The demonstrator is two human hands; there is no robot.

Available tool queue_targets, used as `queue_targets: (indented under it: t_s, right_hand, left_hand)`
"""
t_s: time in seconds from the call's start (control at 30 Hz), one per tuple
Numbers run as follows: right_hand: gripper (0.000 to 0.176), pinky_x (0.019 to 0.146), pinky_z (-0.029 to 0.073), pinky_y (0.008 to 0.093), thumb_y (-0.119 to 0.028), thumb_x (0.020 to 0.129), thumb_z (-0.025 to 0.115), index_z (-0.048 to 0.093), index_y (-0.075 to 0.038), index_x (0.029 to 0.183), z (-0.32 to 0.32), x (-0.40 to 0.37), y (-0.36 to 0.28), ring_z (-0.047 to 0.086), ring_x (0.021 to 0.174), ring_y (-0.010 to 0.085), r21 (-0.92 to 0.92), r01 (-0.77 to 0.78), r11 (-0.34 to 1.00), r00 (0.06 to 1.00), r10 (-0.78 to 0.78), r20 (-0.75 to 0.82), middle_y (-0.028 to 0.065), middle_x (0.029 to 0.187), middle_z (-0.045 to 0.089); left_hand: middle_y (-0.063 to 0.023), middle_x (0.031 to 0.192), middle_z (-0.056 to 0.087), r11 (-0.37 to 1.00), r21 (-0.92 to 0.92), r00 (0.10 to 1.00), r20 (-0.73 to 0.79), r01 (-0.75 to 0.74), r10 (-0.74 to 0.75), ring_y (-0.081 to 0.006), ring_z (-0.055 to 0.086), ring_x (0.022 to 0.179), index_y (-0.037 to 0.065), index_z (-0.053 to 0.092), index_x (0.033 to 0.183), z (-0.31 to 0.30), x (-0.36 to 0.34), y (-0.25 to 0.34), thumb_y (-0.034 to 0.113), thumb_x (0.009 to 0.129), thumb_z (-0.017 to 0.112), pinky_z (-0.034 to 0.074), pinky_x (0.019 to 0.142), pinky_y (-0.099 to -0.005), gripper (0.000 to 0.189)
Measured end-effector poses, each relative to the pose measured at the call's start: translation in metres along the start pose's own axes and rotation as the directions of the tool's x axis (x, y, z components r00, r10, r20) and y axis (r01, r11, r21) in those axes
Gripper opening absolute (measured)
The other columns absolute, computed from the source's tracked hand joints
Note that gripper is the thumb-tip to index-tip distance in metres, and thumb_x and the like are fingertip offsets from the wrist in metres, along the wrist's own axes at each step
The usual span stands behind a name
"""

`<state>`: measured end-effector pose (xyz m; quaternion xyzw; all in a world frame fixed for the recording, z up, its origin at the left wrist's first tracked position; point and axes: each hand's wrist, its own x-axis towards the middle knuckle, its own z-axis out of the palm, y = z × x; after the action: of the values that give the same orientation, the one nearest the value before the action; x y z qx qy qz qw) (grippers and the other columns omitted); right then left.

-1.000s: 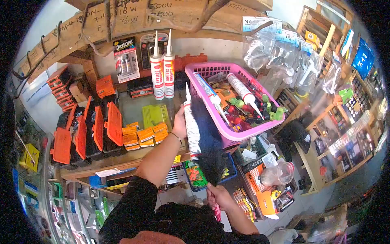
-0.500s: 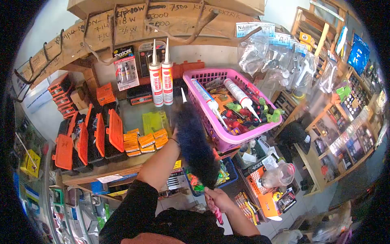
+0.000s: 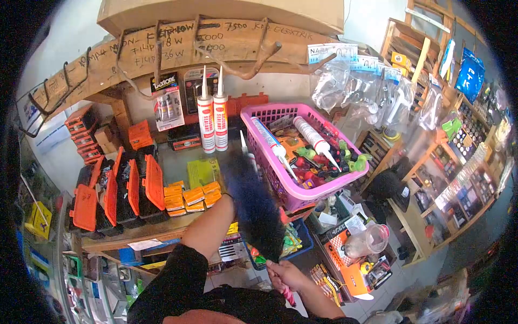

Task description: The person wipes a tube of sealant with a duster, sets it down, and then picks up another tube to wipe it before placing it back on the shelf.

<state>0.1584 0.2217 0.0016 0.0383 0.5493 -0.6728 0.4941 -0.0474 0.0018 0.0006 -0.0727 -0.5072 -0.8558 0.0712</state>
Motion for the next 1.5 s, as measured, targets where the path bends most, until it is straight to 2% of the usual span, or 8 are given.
queue_targets:
  t_s: [0.1,0.3,0.67,0.87,1.13,1.2,1.27,1.5]
  right_hand:
    - [0.043,0.028,0.031,0.0259,-0.036,0.089,0.042,0.040,-0.007,0.057,-0.012,0.010,0.003,0.034,0.028,0.0118,0.029,0.091,0.995,0.992,-0.088,-0.086,0.0014,0.041,0.034]
    - [0.047,0.029,0.031,0.0252,-0.038,0.088,0.041,0.040,-0.006,0.054,-0.011,0.003,0.007,0.036,0.028,0.0121,-0.114,0.072,0.991,0.997,-0.076,-0.024,0.0037,0.041,0.039]
    - [0.043,0.029,0.031,0.0253,-0.037,0.088,0.043,0.041,-0.006,0.057,-0.021,0.005,0.010,0.034,0.028,0.0111,-0.055,0.107,0.993,0.993,-0.109,-0.042,0.0023,0.041,0.036]
    - [0.039,0.030,0.031,0.0260,-0.035,0.087,0.046,0.040,-0.007,0.061,-0.013,0.000,0.005,0.034,0.030,0.0114,-0.050,0.023,0.998,0.999,-0.021,0.043,0.0012,0.042,0.035]
    - [0.038,0.029,0.032,0.0263,-0.034,0.088,0.043,0.040,-0.007,0.061,-0.008,0.003,0.003,0.033,0.030,0.0118,-0.002,0.009,1.000,0.999,-0.009,0.046,0.0004,0.041,0.033]
    - [0.039,0.029,0.033,0.0265,-0.034,0.088,0.043,0.039,-0.007,0.060,-0.014,0.004,0.003,0.034,0.029,0.0121,0.018,-0.006,1.000,0.997,0.004,0.077,0.0009,0.041,0.034]
    - [0.040,0.029,0.033,0.0265,-0.035,0.088,0.044,0.039,-0.007,0.060,-0.017,0.012,0.005,0.034,0.028,0.0122,0.001,0.110,0.994,0.993,-0.110,-0.047,0.0011,0.041,0.034]
    - [0.038,0.029,0.033,0.0265,-0.034,0.088,0.045,0.040,-0.006,0.062,-0.008,0.008,0.004,0.035,0.029,0.0123,-0.001,0.013,1.000,1.000,-0.013,-0.007,0.0019,0.041,0.035]
  left_hand:
    - [-0.0136,0.105,0.056,0.659,-0.702,0.961,0.162,0.271,-0.222,-0.0276,0.055,0.093,0.008,0.048,0.114,-0.002,-0.009,0.006,0.058,0.082,0.032,0.043,0.085,-0.0399,0.061]
    - [-0.0138,0.094,0.059,0.633,-0.705,0.826,0.534,0.318,0.180,-0.0278,0.058,0.084,0.004,0.051,0.104,-0.011,0.002,-0.005,0.046,0.086,0.036,0.048,0.074,-0.0354,0.047]
    - [-0.0140,0.108,0.054,0.781,-0.589,0.975,0.058,0.205,-0.212,-0.0287,0.052,0.098,0.007,0.051,0.109,0.009,-0.011,0.015,0.064,0.080,0.030,0.040,0.088,-0.0413,0.068]
    - [-0.0128,0.092,0.060,0.686,-0.600,0.828,0.561,0.413,-0.007,-0.0266,0.059,0.079,0.005,0.052,0.104,-0.034,0.012,-0.024,0.061,0.081,0.033,0.049,0.072,-0.0396,0.063]
    - [-0.0084,0.089,0.060,0.701,-0.672,0.951,0.013,0.237,-0.308,-0.0247,0.059,0.077,0.009,0.053,0.102,0.009,-0.010,0.014,0.051,0.083,0.040,0.050,0.069,-0.0378,0.048]
    - [-0.0102,0.096,0.058,0.673,-0.615,0.839,0.543,0.412,-0.017,-0.0275,0.057,0.086,0.005,0.052,0.104,-0.042,0.009,-0.039,0.045,0.085,0.039,0.048,0.075,-0.0369,0.046]
    - [-0.0108,0.092,0.059,0.617,-0.740,0.949,0.096,0.269,-0.299,-0.0245,0.057,0.084,0.006,0.052,0.105,-0.021,0.003,-0.019,0.050,0.084,0.038,0.048,0.075,-0.0356,0.051]
    - [-0.0139,0.107,0.055,0.607,-0.700,0.898,0.436,0.377,-0.055,-0.0290,0.054,0.095,0.005,0.049,0.113,-0.052,0.025,-0.051,0.054,0.084,0.035,0.041,0.087,-0.0418,0.058]
